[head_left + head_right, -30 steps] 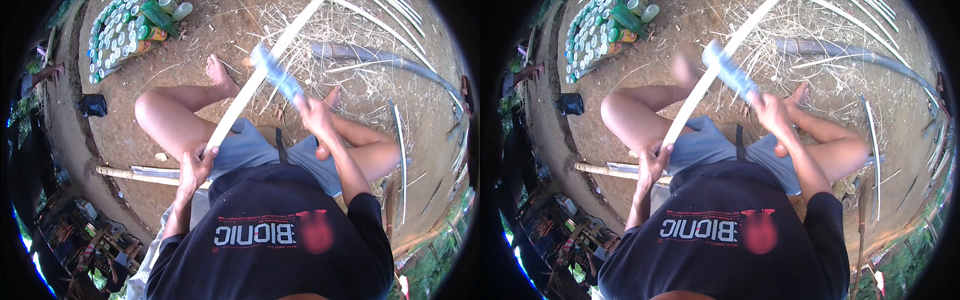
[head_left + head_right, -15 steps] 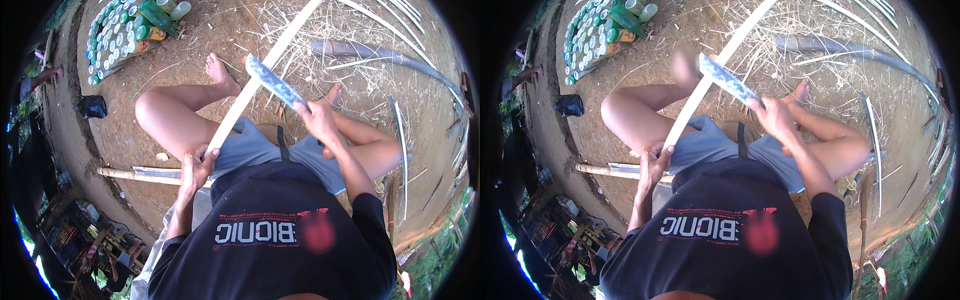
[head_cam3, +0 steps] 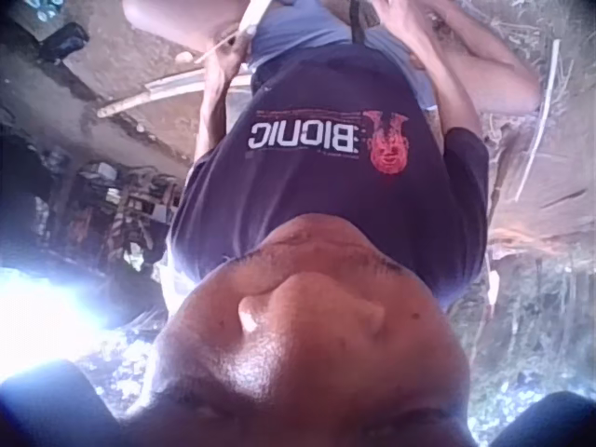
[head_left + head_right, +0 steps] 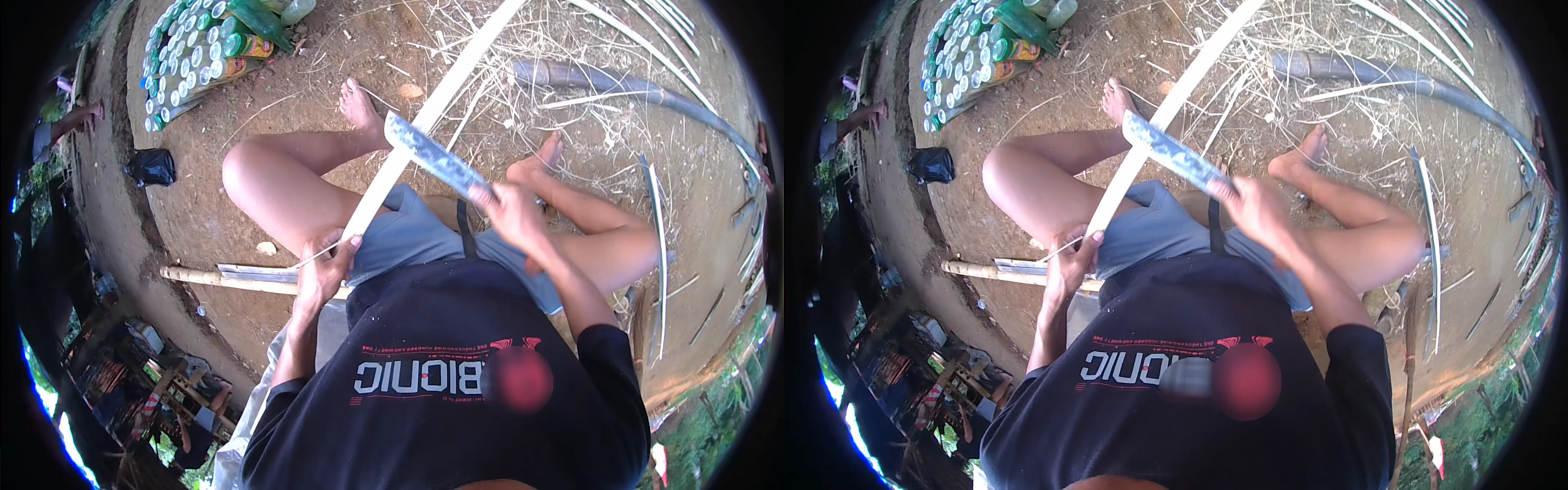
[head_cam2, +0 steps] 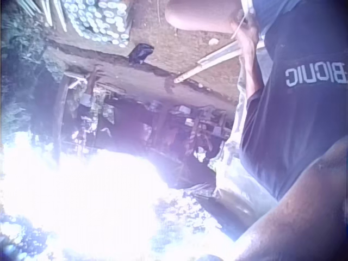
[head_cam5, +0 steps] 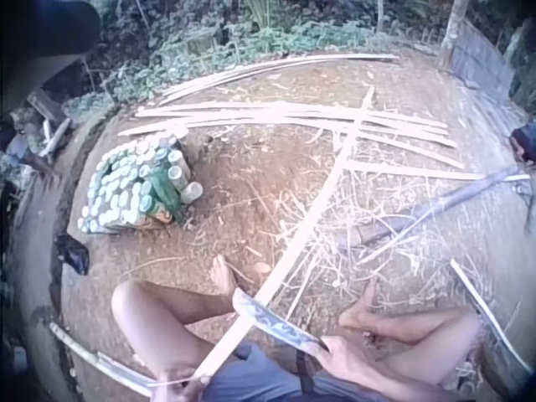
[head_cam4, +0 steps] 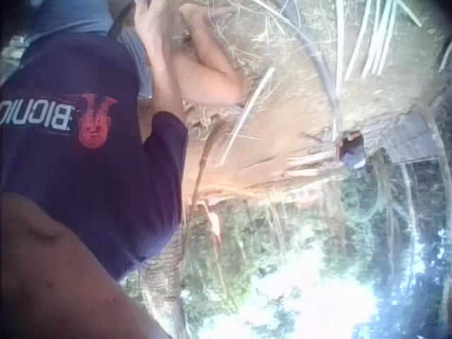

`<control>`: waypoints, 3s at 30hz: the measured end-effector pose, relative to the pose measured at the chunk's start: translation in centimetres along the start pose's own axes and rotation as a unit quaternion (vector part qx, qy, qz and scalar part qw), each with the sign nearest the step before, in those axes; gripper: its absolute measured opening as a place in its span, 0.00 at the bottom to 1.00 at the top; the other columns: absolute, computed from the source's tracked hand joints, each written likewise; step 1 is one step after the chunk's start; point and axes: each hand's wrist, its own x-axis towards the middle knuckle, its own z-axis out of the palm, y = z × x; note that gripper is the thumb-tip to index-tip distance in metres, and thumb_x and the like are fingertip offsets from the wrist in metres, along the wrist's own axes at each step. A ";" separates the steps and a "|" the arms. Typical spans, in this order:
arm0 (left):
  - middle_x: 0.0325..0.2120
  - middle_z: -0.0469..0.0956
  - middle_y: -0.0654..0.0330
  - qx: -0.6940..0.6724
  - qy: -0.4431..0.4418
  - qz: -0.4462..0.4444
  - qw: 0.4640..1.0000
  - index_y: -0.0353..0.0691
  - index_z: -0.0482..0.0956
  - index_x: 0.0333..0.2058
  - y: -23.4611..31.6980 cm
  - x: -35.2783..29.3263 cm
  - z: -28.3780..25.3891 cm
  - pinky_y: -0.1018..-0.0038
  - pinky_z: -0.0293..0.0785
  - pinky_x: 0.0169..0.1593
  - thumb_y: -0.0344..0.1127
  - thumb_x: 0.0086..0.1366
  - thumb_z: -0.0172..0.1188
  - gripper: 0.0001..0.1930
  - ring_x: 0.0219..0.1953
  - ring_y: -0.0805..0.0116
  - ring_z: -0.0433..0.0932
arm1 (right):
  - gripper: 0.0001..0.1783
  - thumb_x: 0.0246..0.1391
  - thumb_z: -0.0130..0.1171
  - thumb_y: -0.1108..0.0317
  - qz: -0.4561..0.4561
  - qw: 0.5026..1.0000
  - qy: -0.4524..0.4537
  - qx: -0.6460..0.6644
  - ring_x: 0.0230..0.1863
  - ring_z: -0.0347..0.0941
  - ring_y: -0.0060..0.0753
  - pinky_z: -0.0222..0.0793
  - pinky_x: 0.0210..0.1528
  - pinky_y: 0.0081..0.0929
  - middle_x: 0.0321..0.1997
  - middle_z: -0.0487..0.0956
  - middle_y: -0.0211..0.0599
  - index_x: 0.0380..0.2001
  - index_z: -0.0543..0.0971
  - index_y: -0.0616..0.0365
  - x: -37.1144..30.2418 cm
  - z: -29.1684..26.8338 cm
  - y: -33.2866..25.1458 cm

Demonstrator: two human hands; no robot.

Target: The person is using a blade to strip layers from a length of bamboo, repeatedly drawing the blade along the material to create thin strips.

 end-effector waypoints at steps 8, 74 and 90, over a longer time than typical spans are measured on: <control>0.12 0.69 0.66 -0.009 -0.022 -0.005 1.000 0.34 0.76 0.24 0.3 0.0 -0.6 0.76 0.63 0.19 0.40 0.67 0.59 0.16 0.14 0.78 0.67 | 0.36 0.63 0.46 0.36 0.115 0.979 -0.110 0.126 0.18 0.75 0.43 0.67 0.24 0.42 0.15 0.74 0.47 0.28 0.78 0.64 -1.7 -0.6 -2.0; 0.13 0.74 0.64 0.045 -0.024 0.005 0.999 0.35 0.79 0.30 -7.7 -3.8 -3.5 0.75 0.62 0.20 0.43 0.72 0.53 0.18 0.14 0.80 0.65 | 0.22 0.68 0.49 0.52 0.103 0.959 -0.229 0.129 0.14 0.71 0.24 0.64 0.16 0.26 0.15 0.73 0.33 0.31 0.72 0.62 1.8 -1.2 -3.0; 0.13 0.76 0.59 0.063 0.004 -0.033 0.997 0.35 0.79 0.29 -7.5 -4.2 -2.7 0.72 0.67 0.24 0.40 0.71 0.54 0.16 0.17 0.76 0.70 | 0.23 0.68 0.46 0.52 0.088 0.993 -0.058 0.047 0.22 0.77 0.45 0.71 0.28 0.42 0.17 0.75 0.47 0.32 0.76 0.62 4.4 0.6 -1.1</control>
